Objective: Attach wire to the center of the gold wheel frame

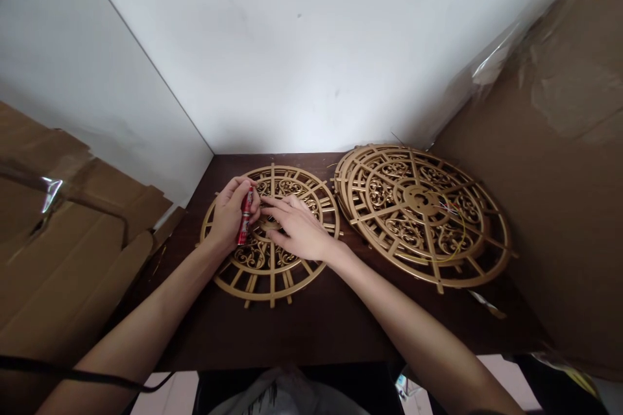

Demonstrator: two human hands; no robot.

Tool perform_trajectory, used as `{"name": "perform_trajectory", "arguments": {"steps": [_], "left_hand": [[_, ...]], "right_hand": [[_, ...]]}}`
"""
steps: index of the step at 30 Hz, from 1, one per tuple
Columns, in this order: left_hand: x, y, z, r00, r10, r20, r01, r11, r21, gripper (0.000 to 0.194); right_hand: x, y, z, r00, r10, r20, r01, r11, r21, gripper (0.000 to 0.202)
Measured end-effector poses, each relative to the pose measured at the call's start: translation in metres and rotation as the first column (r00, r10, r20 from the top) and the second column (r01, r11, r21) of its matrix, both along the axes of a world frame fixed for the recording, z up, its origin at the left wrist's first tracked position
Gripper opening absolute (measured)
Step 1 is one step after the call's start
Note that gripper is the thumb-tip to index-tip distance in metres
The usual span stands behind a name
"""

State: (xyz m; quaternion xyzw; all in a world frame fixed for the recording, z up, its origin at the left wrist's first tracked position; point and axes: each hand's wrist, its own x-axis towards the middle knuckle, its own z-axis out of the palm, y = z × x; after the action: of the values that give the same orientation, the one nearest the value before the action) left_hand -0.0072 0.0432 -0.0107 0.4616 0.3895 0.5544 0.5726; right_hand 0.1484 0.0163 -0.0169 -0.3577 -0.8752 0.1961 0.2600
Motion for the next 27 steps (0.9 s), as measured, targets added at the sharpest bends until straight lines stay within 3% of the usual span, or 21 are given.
{"name": "perform_trajectory", "arguments": {"steps": [16,27], "left_hand": [[-0.0012,-0.0017,-0.0010,0.999,-0.021,-0.041,0.022,1.000,0.016,0.018],[-0.0003,-0.0010,-0.0027,0.994,0.000,-0.108,0.003,0.999,0.034,0.017]], "right_hand": [[0.0032,0.0054,0.0006,0.995,0.026,-0.097,-0.033,0.997,-0.074,0.034],[0.0019,0.0038,-0.0010,0.994,0.037,-0.107,-0.039,0.999,-0.015,0.032]]}}
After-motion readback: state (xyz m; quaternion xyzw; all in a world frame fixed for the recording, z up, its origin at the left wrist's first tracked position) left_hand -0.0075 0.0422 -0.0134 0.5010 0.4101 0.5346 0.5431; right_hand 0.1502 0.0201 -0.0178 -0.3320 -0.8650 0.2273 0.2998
